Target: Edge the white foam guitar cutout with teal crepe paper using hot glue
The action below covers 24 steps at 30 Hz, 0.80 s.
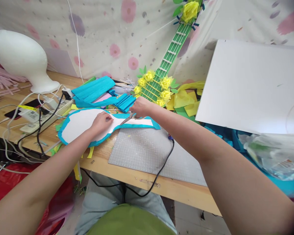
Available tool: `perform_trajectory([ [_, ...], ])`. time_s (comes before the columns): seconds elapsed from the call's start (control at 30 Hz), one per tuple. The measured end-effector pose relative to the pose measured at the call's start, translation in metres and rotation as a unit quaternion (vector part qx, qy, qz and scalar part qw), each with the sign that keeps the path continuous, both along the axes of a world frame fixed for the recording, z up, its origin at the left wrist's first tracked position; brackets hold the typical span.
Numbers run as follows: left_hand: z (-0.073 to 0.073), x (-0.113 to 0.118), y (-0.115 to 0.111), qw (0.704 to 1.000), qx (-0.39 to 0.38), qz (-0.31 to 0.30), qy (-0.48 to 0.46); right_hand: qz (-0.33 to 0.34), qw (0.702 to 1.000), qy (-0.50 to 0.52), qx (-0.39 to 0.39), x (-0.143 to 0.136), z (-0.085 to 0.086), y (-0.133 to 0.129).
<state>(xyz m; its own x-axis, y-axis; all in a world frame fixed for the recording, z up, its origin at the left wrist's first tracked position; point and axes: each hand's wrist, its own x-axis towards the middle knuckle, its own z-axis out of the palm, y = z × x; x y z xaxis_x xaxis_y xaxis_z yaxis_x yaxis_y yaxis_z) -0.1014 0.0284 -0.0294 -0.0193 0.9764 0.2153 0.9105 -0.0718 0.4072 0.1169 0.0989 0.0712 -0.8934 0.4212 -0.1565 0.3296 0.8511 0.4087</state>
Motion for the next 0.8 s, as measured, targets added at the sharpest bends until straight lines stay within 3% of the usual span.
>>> perform_trajectory([
  [0.2, -0.001, 0.001, -0.005, 0.998, -0.008, -0.056, -0.009, -0.169, 0.984, 0.050, -0.010, 0.016, -0.005, -0.010],
  [0.33, 0.000, 0.007, -0.007, 0.996, -0.030, -0.085, 0.009, -0.279, 0.950, 0.123, -0.070, 0.026, -0.024, -0.026],
  [0.57, 0.005, 0.009, -0.003, 0.993, -0.059, -0.100, 0.029, -0.362, 0.903, 0.203, -0.113, 0.025, -0.072, -0.037],
  [0.67, 0.005, 0.008, -0.003, 0.993, -0.060, -0.095, 0.028, -0.397, 0.879, 0.226, -0.138, 0.023, -0.084, -0.040],
  [0.8, 0.001, 0.007, -0.003, 0.995, -0.062, -0.081, 0.018, -0.409, 0.868, 0.246, -0.140, 0.026, -0.091, -0.047],
])
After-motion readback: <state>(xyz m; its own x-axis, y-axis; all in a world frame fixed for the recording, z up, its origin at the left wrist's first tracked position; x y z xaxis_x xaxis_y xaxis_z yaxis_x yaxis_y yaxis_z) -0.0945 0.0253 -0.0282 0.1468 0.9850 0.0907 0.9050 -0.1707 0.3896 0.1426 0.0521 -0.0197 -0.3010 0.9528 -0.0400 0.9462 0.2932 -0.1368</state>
